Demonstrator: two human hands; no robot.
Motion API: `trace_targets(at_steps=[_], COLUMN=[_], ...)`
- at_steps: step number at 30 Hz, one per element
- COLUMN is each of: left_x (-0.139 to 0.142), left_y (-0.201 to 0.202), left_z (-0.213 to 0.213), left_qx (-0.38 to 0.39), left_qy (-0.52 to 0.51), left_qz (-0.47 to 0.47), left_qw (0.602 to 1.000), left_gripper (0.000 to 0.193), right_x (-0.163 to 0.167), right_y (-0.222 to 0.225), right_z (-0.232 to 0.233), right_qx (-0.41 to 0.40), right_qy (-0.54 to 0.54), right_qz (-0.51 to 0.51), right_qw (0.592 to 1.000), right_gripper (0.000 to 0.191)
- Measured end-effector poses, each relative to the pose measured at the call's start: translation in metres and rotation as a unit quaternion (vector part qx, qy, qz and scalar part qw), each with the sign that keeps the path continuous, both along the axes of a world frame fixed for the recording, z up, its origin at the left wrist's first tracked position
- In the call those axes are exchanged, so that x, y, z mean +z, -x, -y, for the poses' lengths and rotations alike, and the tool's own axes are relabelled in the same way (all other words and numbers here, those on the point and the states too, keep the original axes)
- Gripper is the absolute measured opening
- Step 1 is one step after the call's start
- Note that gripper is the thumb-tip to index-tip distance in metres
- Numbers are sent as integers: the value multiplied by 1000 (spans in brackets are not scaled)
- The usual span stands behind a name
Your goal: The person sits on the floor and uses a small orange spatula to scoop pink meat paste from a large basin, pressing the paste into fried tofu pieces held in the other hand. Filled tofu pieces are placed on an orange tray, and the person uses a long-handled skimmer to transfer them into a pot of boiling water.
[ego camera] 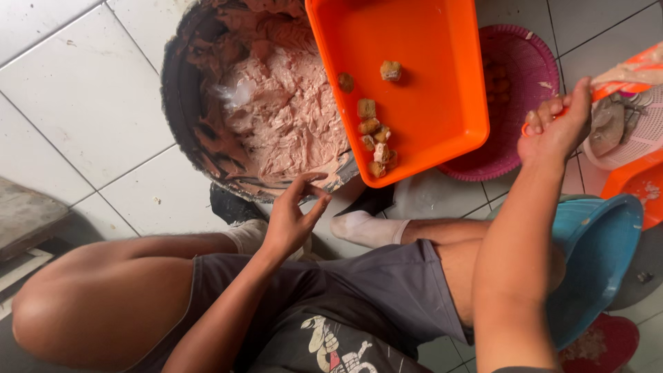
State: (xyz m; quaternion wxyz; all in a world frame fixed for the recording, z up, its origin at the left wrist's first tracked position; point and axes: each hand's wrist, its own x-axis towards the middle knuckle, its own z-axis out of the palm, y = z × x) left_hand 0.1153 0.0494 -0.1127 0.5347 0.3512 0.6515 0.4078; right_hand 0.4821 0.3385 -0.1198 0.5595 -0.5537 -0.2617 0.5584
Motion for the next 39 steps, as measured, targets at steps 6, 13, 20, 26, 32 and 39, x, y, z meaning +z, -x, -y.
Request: trace_targets(at_steps=[6,13,20,26,32,39], left_x=[-20,-40,-37,-26,-26,-43], left_y=[7,12,15,18,32,31], left_z=[-1,-1,-6,3,30,41], left_qx=[25,32,30,22,38,55], left_qy=[24,85,90,85,79,111], left_qz=[-13,-51,-8,7,9,6], left_qw=[999,995,995,996,996,992], left_gripper=[38,35,35,34,34,34], right_x=[-59,-121,-112,-87,-92,-100], right_y=[-6,10,17,17,30,41], right_z=[-30,-56,-56,-45,-41,-44], right_qx=[8,50,57,56,92,120], right_qy=[100,15,24,-50,-52,-13], right_qz=[345,514,528,559,508,527], right_qw=[933,856,847,826,855,842], right_gripper=[39,36,35,34,24,29])
